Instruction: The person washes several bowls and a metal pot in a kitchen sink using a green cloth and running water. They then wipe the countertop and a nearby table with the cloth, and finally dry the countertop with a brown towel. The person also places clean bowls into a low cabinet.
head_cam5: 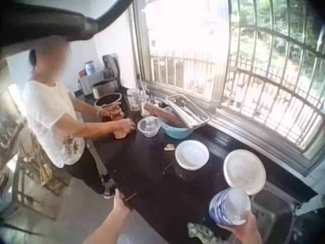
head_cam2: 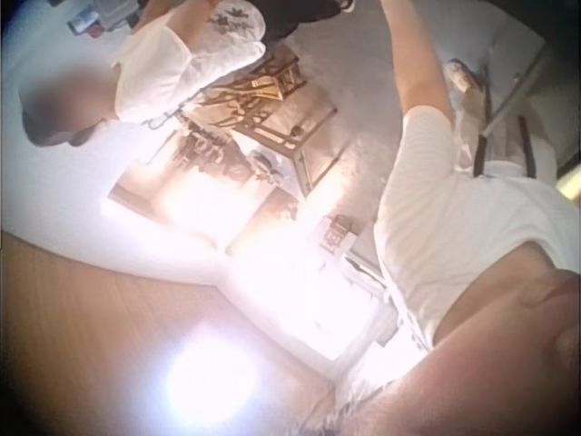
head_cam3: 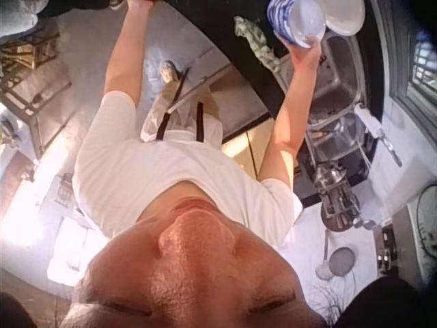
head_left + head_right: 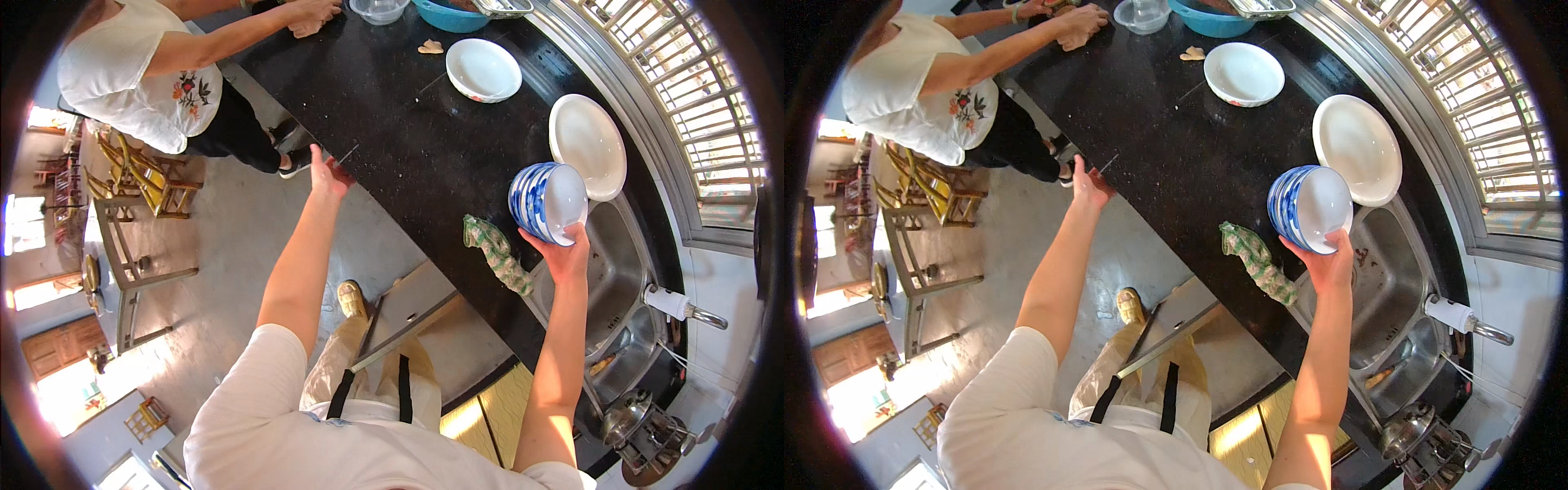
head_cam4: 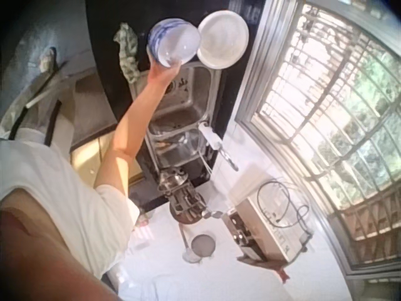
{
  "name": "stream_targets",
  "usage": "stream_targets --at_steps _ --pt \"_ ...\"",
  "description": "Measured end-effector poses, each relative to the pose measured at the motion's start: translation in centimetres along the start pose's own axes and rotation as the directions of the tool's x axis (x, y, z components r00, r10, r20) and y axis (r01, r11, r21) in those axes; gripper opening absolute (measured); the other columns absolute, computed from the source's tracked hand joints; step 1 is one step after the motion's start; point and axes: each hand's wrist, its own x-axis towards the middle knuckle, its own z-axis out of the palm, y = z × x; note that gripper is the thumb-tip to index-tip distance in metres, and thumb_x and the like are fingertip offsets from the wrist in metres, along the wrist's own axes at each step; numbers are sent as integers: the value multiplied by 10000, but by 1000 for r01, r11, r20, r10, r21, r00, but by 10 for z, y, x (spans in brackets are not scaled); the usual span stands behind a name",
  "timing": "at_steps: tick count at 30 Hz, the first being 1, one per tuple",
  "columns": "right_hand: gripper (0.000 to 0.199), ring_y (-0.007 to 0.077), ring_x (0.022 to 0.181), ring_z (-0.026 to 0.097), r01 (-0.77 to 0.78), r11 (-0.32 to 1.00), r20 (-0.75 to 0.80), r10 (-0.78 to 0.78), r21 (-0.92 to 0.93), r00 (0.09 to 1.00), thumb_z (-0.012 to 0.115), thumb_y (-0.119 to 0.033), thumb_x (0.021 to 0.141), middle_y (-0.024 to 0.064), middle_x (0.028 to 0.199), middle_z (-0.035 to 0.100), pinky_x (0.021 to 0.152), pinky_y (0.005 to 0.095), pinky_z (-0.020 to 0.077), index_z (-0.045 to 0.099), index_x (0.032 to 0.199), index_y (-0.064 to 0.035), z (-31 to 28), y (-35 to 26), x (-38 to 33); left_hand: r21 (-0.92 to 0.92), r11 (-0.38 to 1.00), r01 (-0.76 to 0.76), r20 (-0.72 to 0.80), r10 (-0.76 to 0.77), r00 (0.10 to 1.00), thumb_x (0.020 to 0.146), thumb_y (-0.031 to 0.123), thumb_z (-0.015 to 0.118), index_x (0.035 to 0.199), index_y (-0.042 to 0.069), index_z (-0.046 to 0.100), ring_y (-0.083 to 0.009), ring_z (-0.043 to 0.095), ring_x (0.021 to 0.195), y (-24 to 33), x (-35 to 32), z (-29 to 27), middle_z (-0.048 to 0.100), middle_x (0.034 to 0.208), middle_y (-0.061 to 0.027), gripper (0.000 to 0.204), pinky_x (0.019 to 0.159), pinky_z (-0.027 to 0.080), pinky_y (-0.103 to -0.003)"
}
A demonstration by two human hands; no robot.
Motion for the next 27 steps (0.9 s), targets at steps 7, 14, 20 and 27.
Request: stream_targets --at_steps 7,14,20,27 --pt "704 416 1254 410 -14 998 -26 13 -65 1000 424 -69 664 221 1337 404 1001 670 369 288 1349 21 -2 5 4 370 919 -138 -208 226 952 876 208 614 986 148 630 -140 534 706 23 11 -66 561 779 21 127 608 403 -325" --pt "719 399 1217 460 -70 990 78 80 -121 994 459 -113 654 205 1321 439 982 657 392 322 1348 11 25 19 20 760 604 -239 -266 626 733 842 229 630 1132 75 601 -190 583 874 100 14 -170 631 950 -78 330 795 463 -386" --pt "687 350 1174 501 -132 972 174 166 -193 971 477 -178 680 169 1271 494 954 527 439 378 1341 -15 40 30 41 921 -380 -86 386 921 59 776 228 688 1161 42 576 -341 512 1078 57 -56 -57 564 1152 -157 442 965 391 -449" --pt "656 322 1138 548 -176 949 125 214 -261 969 467 -324 737 165 1239 546 938 491 458 444 1310 -5 63 68 59 562 434 -704 717 168 676 774 386 720 1423 88 332 -365 221 1380 -80 -164 76 280 1439 -231 813 1125 209 -445"
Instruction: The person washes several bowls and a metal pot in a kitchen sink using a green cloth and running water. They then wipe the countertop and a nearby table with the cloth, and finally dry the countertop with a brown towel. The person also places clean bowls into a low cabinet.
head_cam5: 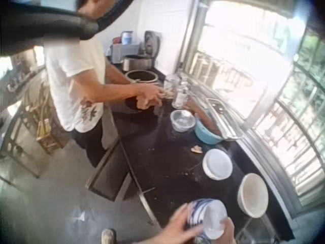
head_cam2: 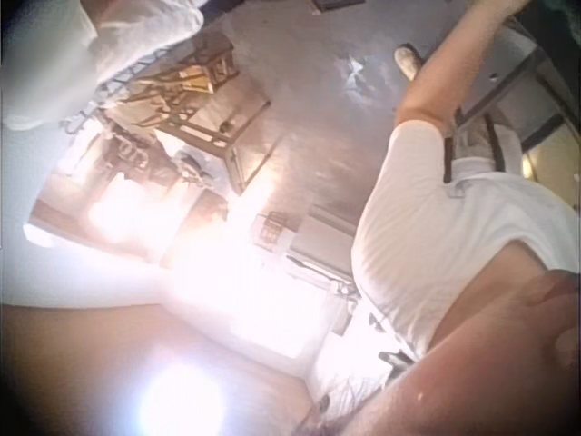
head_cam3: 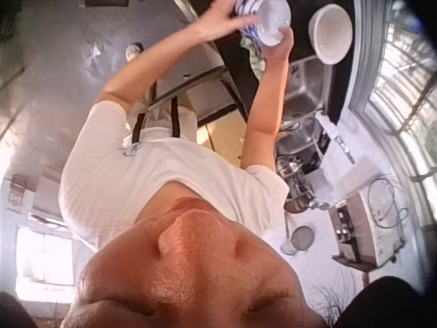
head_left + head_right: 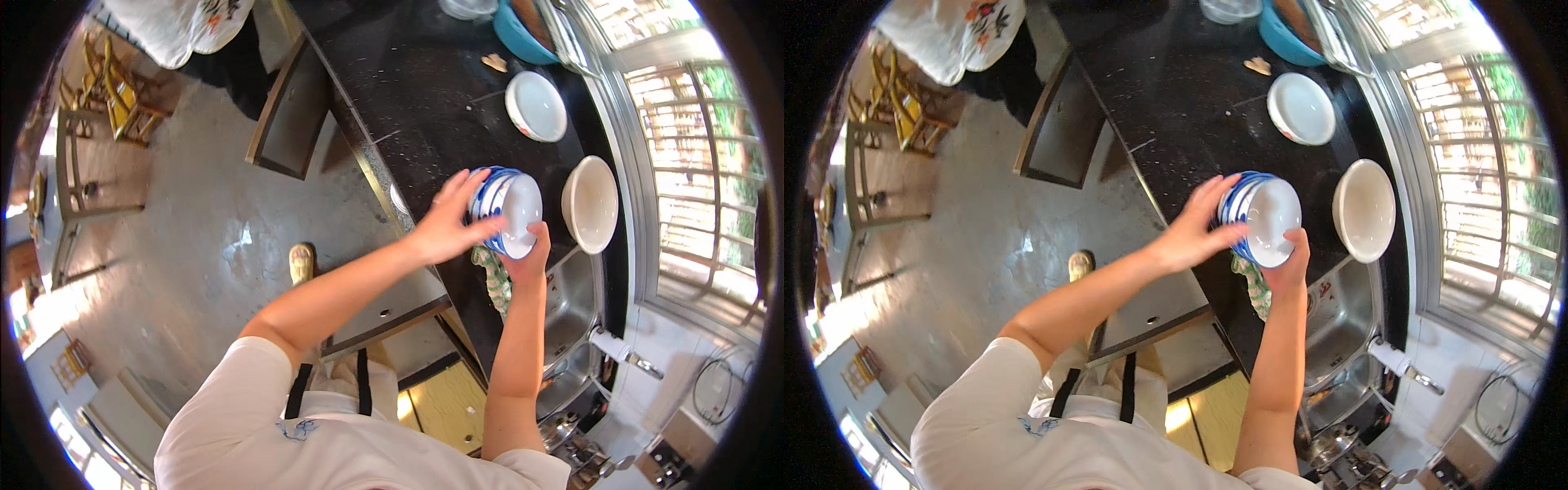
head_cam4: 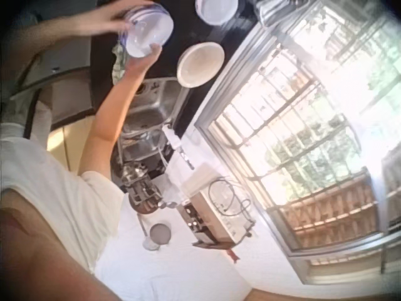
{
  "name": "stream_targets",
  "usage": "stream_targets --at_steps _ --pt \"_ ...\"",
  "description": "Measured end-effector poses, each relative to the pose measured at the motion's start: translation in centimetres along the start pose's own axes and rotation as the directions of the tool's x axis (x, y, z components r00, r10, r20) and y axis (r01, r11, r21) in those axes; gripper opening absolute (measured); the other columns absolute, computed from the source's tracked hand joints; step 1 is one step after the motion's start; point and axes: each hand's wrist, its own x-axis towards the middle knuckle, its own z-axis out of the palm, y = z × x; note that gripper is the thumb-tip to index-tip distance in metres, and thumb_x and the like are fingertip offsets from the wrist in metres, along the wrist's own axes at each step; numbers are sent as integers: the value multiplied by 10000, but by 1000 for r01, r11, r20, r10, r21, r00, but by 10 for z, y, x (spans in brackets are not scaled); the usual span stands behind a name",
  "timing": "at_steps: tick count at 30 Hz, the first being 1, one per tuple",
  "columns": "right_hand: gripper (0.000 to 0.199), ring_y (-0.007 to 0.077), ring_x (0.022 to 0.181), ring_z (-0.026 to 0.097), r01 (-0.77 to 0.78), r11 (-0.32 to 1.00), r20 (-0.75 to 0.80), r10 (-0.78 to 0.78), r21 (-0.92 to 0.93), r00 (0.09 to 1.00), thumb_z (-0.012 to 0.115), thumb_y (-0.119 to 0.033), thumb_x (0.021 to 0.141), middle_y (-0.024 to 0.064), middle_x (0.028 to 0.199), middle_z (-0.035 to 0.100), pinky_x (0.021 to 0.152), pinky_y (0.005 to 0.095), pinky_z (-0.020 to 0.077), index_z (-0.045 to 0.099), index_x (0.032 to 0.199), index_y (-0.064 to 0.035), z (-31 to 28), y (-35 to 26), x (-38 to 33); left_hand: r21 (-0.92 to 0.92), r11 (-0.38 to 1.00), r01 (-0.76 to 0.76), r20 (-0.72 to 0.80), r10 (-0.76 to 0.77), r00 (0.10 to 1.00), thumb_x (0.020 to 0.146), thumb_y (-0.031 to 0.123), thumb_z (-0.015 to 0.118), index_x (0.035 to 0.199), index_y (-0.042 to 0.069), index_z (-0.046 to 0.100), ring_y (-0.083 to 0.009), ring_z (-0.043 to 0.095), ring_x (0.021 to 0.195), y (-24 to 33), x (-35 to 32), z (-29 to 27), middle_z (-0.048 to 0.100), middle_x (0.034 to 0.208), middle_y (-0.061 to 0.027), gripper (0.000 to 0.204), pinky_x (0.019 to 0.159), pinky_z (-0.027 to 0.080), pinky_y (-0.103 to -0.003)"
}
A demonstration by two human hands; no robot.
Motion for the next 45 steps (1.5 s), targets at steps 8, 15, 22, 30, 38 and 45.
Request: stream_targets --at_steps 8,15,22,30,38,45 --pt "646 311 1153 524 94 988 -195 -117 -124 974 478 -256 706 141 1246 531 999 434 414 452 1309 -24 83 56 -17 -90 988 -124 -152 110 982 649 251 661 1377 74 312 -399 214 1349 -15 -31 -56 236 1396 -229 827 1116 202 -475" --pt "597 291 1063 558 28 973 -86 -49 -229 995 505 -226 692 121 1128 567 943 401 449 480 1247 -7 184 144 -40 -119 972 -201 -313 155 937 626 256 636 1372 51 302 -421 240 1330 -15 -132 -157 197 1415 -262 843 1093 214 -496" --pt "598 292 1125 542 -242 961 -188 215 -133 958 490 -239 708 114 1195 553 962 415 443 468 1272 -42 154 226 40 -135 990 46 -425 -100 900 686 180 563 1351 27 328 -402 294 1296 -121 -124 -178 293 1363 -243 722 1095 240 -467" --pt "674 339 1280 419 -141 990 -203 144 30 969 503 -367 717 107 1366 456 1004 645 338 425 1359 -175 47 236 150 -75 992 99 -192 -112 975 736 349 595 1374 74 359 -409 415 1222 -255 4 -127 412 1302 -220 734 1053 327 -448" --pt "574 362 1400 210 88 921 -303 34 379 952 394 -377 933 114 1503 310 1123 626 95 382 1408 -54 -27 234 208 -177 972 154 53 -147 988 756 367 603 1382 141 385 -443 365 1261 -327 104 -62 376 1367 -237 700 1082 300 -448" --pt "527 367 1378 211 131 915 -302 -11 382 953 445 -263 946 138 1496 272 1125 577 127 364 1394 3 -129 268 229 82 997 -3 233 -17 972 787 353 582 1307 88 501 -416 368 1278 -357 132 -31 431 1365 -217 590 1096 273 -453"
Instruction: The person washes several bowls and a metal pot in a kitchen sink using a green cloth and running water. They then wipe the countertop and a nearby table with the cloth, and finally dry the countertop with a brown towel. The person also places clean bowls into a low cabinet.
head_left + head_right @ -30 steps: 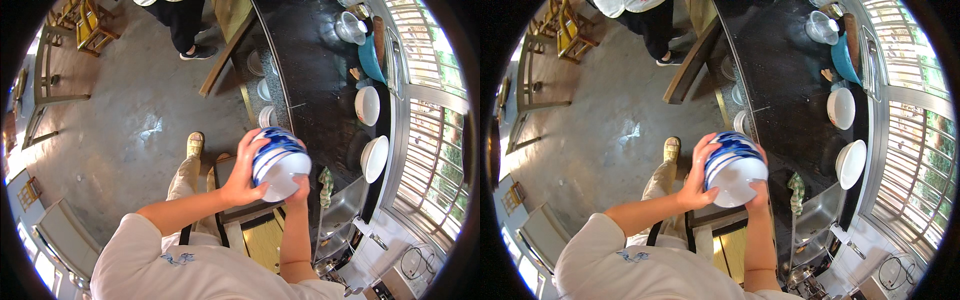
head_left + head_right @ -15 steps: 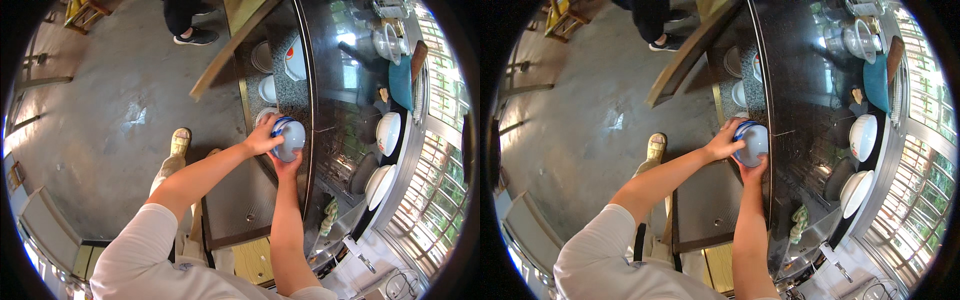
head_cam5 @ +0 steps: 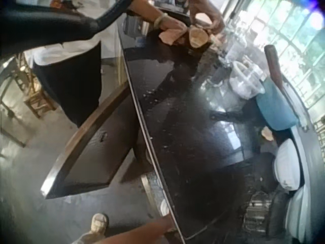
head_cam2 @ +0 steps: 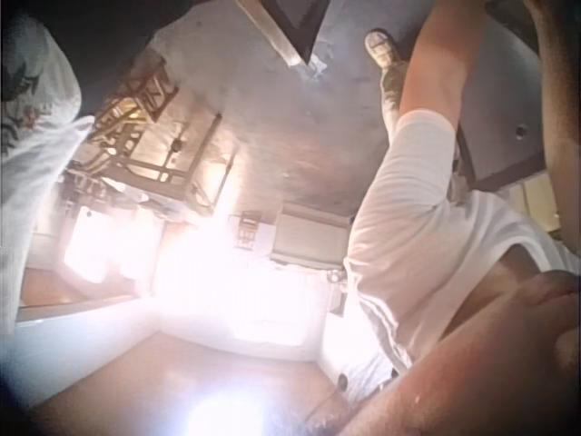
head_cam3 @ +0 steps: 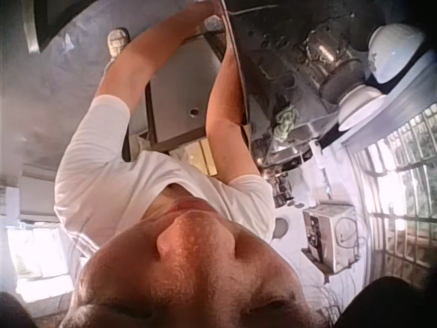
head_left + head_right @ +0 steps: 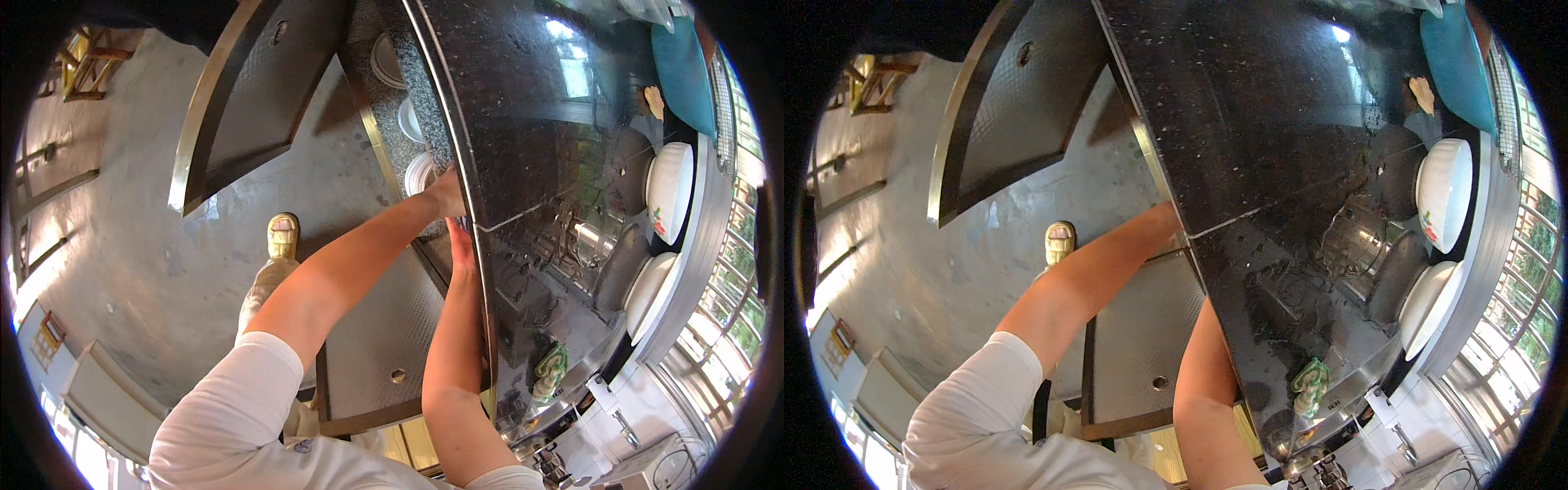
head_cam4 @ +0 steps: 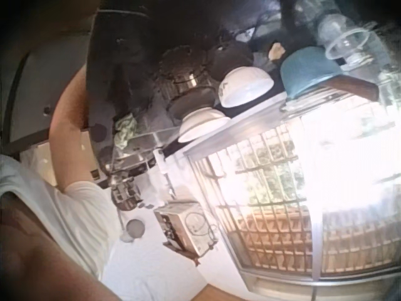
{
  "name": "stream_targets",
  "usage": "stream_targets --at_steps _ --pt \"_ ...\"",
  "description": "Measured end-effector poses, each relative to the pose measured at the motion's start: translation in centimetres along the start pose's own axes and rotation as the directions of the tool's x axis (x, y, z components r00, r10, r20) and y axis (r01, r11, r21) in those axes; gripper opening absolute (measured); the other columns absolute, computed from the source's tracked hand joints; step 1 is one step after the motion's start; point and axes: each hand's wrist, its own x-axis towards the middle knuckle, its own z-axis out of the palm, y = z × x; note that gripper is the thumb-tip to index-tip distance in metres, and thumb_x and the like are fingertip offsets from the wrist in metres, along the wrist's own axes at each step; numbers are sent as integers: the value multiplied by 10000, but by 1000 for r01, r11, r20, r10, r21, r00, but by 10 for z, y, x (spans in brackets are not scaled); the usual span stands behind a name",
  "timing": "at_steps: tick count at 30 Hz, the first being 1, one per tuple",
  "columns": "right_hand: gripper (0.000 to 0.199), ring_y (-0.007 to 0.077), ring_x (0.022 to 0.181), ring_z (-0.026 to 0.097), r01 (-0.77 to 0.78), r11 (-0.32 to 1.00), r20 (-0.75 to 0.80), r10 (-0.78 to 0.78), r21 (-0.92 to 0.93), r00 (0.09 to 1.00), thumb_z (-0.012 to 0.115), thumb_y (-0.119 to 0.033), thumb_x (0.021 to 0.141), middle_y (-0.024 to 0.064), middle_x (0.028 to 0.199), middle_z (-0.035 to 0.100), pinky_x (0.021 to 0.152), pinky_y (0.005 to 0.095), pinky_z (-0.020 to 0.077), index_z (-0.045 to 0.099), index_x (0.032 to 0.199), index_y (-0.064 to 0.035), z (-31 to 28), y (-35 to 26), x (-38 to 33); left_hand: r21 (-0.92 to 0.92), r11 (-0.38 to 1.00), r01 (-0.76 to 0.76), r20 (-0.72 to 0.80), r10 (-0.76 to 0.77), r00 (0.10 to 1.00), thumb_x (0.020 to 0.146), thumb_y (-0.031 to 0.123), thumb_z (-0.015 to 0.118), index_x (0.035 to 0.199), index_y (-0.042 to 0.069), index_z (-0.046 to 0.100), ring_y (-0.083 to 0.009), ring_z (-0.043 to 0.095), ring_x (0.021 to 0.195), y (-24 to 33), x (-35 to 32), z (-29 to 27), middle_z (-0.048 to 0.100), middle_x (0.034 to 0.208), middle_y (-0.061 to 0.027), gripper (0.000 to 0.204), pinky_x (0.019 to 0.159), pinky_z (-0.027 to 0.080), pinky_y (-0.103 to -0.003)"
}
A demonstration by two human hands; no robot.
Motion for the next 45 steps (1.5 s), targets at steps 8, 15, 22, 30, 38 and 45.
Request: stream_targets --at_steps 8,15,22,30,38,45 --pt "493 347 1270 331 51 997 -121 -44 60 992 489 -269 927 130 1383 369 1053 555 260 405 1340 -13 40 17 2 -105 977 184 46 -180 983 795 232 629 1319 89 488 -391 363 1300 -18 -14 -9 430 1385 -200 561 1093 285 -459" --pt "464 329 1176 436 143 989 -267 -129 31 955 527 -274 909 123 1283 454 989 537 377 441 1292 -26 70 30 25 452 761 465 -233 -402 885 843 232 601 1351 99 455 -393 271 1362 26 -99 -125 375 1430 -204 545 1115 215 -513" --pt "324 216 881 555 -271 496 -259 94 -825 961 582 -292 867 56 1035 526 770 374 505 525 1136 -121 92 108 -100 965 -106 239 -258 -533 806 916 302 437 1388 92 413 -428 76 1419 60 -175 -175 230 1516 -197 518 1063 -6 -702" --pt "524 362 1346 275 235 -830 -331 438 -507 836 567 -481 874 117 1416 364 1017 756 102 508 1311 -198 114 135 -355 941 -286 182 -302 -465 832 937 167 369 1351 16 453 -407 277 1368 -10 -231 -206 329 1474 -208 448 1078 84 -677" --pt "368 352 1294 353 197 -830 -164 324 -522 932 611 -389 858 130 1321 461 1065 605 197 617 1135 -146 31 142 -405 994 -34 106 -98 -721 686 894 336 530 1334 101 457 -352 321 1357 104 -236 -241 285 1508 -142 504 1022 290 -649" --pt "204 263 771 610 110 -283 95 66 -953 993 629 -297 837 90 868 633 681 416 482 655 861 -96 78 66 -430 417 728 545 264 -670 694 902 378 599 1076 49 614 -141 629 718 275 -179 -198 659 942 -68 372 586 503 -278"
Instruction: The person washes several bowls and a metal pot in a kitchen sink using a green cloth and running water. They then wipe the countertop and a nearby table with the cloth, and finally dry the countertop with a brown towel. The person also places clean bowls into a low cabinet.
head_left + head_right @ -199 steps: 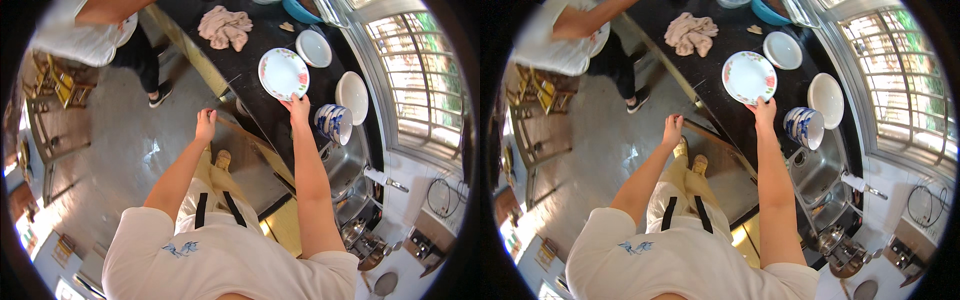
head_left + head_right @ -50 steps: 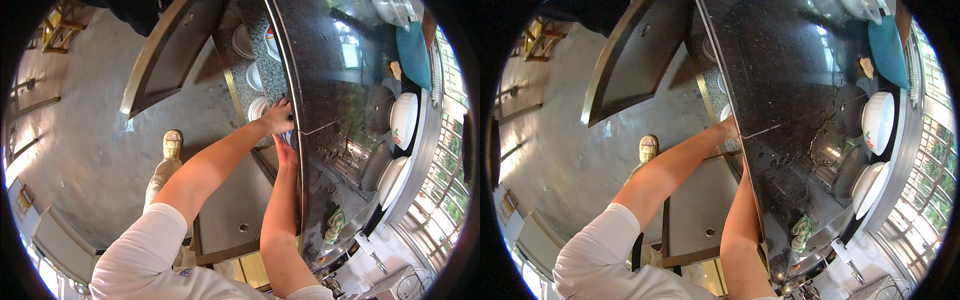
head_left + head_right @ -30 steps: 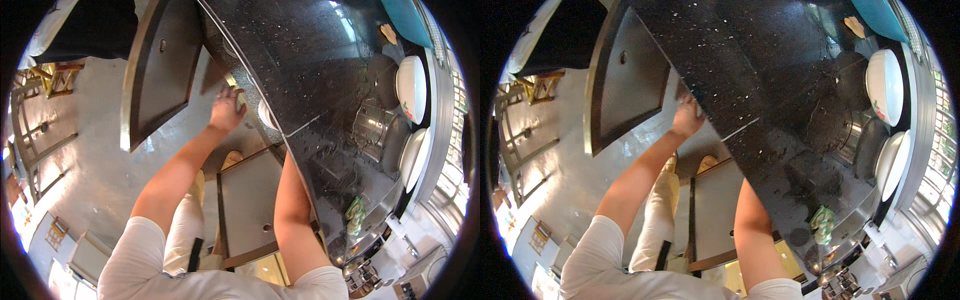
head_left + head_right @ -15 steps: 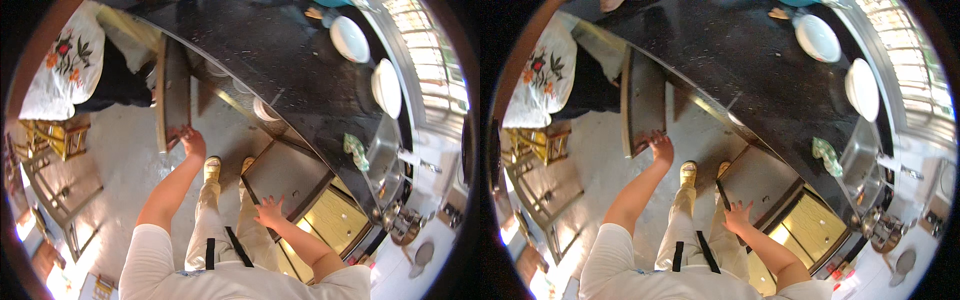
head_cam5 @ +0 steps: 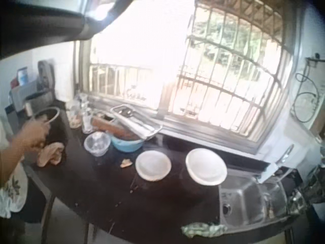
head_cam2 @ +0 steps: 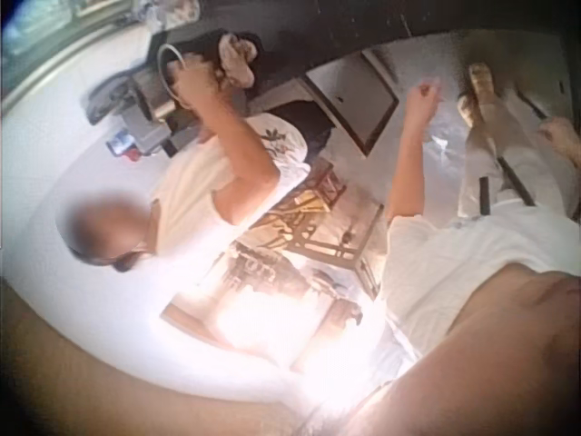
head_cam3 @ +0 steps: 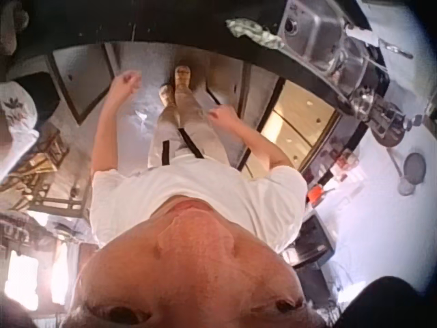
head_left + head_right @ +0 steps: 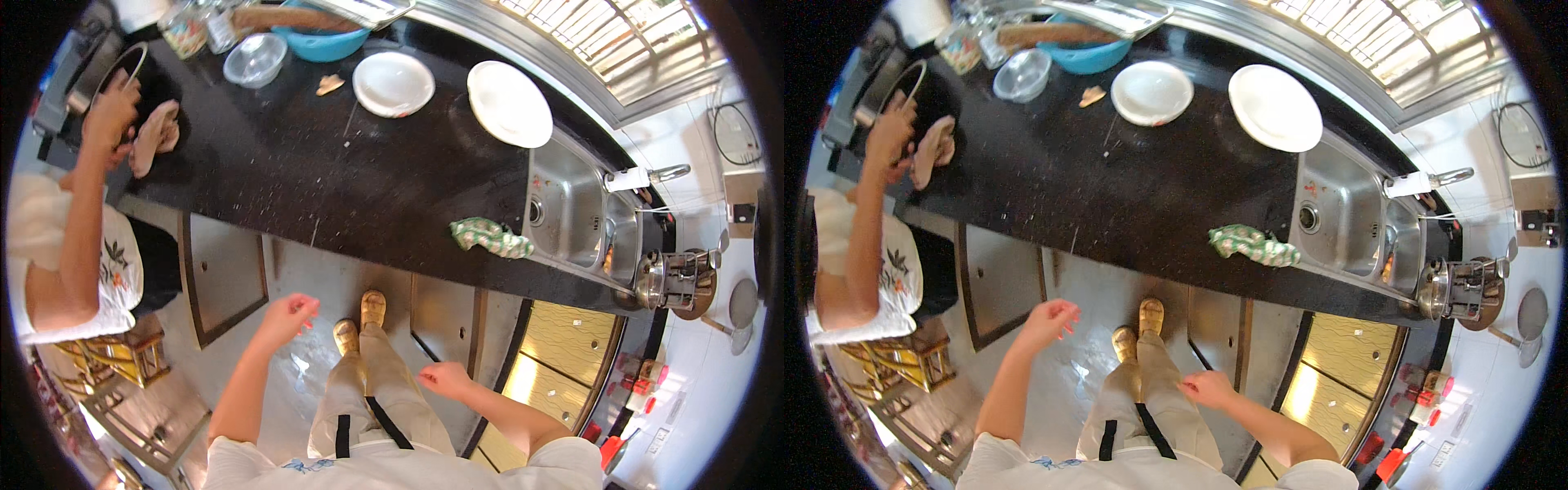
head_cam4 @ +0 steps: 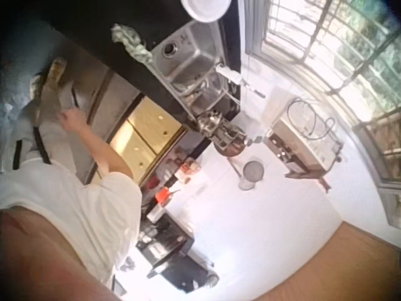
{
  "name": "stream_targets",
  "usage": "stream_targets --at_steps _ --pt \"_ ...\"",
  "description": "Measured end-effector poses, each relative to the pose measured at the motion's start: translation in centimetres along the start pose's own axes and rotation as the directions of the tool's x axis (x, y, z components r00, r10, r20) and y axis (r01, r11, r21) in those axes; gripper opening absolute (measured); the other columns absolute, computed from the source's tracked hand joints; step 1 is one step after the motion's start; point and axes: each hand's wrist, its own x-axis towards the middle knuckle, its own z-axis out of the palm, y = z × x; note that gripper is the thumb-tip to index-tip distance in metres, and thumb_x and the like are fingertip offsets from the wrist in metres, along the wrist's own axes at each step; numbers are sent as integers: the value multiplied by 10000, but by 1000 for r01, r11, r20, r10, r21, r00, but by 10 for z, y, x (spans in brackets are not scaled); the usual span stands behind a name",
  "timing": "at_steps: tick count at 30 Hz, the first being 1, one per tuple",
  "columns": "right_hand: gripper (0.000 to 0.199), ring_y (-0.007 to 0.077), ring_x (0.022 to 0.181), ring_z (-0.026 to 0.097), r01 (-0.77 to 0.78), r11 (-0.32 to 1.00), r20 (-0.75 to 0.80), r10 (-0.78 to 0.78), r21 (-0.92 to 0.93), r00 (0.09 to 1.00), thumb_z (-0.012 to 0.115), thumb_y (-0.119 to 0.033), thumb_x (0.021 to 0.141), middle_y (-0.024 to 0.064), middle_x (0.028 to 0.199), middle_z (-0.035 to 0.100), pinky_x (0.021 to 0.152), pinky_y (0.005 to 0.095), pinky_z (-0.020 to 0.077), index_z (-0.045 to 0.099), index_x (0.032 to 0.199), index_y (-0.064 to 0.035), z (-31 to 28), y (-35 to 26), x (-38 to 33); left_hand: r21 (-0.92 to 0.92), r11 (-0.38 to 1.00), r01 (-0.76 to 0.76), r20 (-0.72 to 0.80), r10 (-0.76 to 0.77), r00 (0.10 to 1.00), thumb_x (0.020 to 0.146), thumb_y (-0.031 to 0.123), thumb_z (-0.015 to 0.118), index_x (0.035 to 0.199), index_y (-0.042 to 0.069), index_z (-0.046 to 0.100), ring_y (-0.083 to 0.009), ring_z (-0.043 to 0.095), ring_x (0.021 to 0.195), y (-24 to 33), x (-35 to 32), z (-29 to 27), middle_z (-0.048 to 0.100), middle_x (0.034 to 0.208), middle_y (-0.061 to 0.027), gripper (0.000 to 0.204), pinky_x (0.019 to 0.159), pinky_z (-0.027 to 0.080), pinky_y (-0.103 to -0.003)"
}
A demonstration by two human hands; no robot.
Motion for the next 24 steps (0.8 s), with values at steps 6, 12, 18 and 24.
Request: stream_targets --at_steps 6,12,18,24 --pt "186 86 568 517 313 888 -923 247 338 296 578 -188 928 40 699 563 497 257 421 569 1011 -22 -244 40 69 -346 867 -359 -243 286 927 964 378 506 1257 49 445 -154 620 744 191 70 -13 607 969 -109 444 570 522 -272" --pt "647 263 707 681 366 192 -402 611 911 682 614 -475 863 191 893 652 574 311 583 414 1255 0 -384 132 172 -457 834 -310 -276 198 940 930 428 534 1425 24 86 -329 655 955 295 178 -4 570 1110 -291 781 764 594 -378" --pt "423 286 867 675 536 134 -522 508 834 685 531 -120 859 198 1029 635 740 361 605 465 1221 87 -395 132 208 -486 803 -343 -168 300 939 884 -26 345 1402 16 174 -338 642 997 306 212 -1 532 1178 -273 547 802 602 -400" --pt "546 364 972 632 641 -147 -495 516 753 700 538 14 768 264 1189 542 802 412 589 397 1288 99 -340 157 159 -627 709 -322 -107 331 938 811 -49 383 1418 9 181 -380 630 1001 242 129 -12 505 1235 -262 642 834 590 -401"
